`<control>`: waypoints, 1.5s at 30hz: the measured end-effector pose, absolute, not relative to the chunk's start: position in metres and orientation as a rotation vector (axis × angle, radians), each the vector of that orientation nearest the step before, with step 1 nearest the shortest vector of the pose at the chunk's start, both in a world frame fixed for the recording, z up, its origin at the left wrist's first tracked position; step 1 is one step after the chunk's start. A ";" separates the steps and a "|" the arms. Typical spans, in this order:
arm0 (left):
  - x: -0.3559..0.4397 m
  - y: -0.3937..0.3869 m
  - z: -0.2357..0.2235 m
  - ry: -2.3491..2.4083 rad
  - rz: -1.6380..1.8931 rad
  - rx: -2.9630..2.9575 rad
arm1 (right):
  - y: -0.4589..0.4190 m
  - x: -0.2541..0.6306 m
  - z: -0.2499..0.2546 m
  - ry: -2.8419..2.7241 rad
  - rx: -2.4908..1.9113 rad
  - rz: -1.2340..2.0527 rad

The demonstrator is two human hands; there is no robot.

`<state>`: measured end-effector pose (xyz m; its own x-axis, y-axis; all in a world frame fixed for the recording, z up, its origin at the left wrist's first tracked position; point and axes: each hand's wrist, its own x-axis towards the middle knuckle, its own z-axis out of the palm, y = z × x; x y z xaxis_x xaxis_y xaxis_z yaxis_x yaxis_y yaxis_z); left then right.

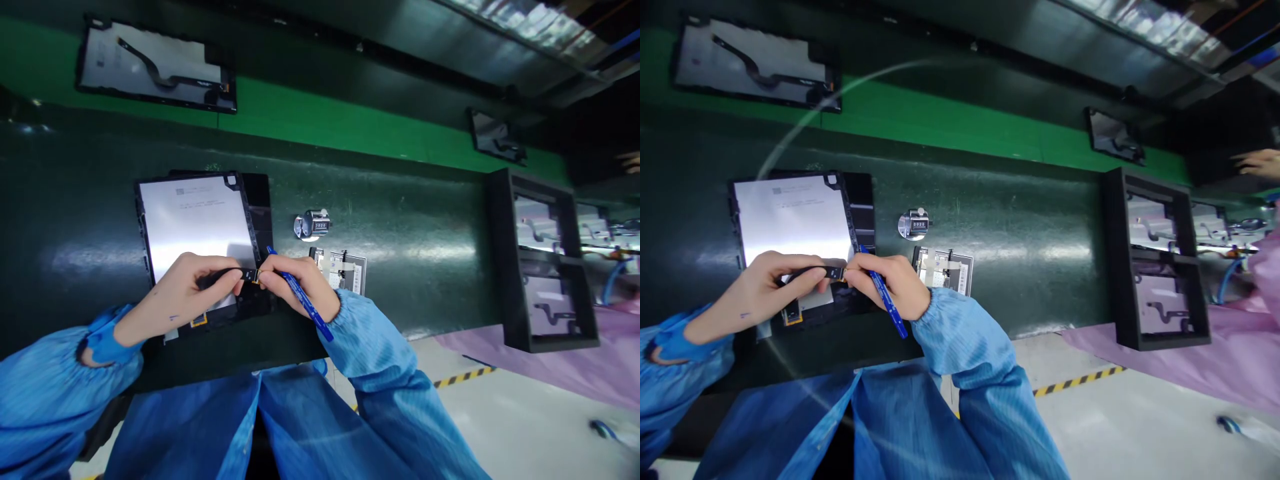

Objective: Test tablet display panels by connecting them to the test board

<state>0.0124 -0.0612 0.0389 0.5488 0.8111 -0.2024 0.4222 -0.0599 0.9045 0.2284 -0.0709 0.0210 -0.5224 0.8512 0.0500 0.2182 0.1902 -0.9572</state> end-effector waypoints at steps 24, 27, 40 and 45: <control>0.011 -0.063 0.039 0.994 0.268 1.634 | -0.072 0.230 0.023 -1.926 -1.005 1.307; 0.012 -0.064 0.039 0.984 0.275 1.605 | -0.072 0.231 0.023 -1.916 -0.982 1.296; 0.010 -0.063 0.031 0.952 0.211 1.633 | -0.072 0.233 0.024 -2.015 -0.886 1.351; 0.010 -0.062 0.035 0.904 0.200 1.659 | -0.073 0.234 0.027 -2.016 -0.918 1.308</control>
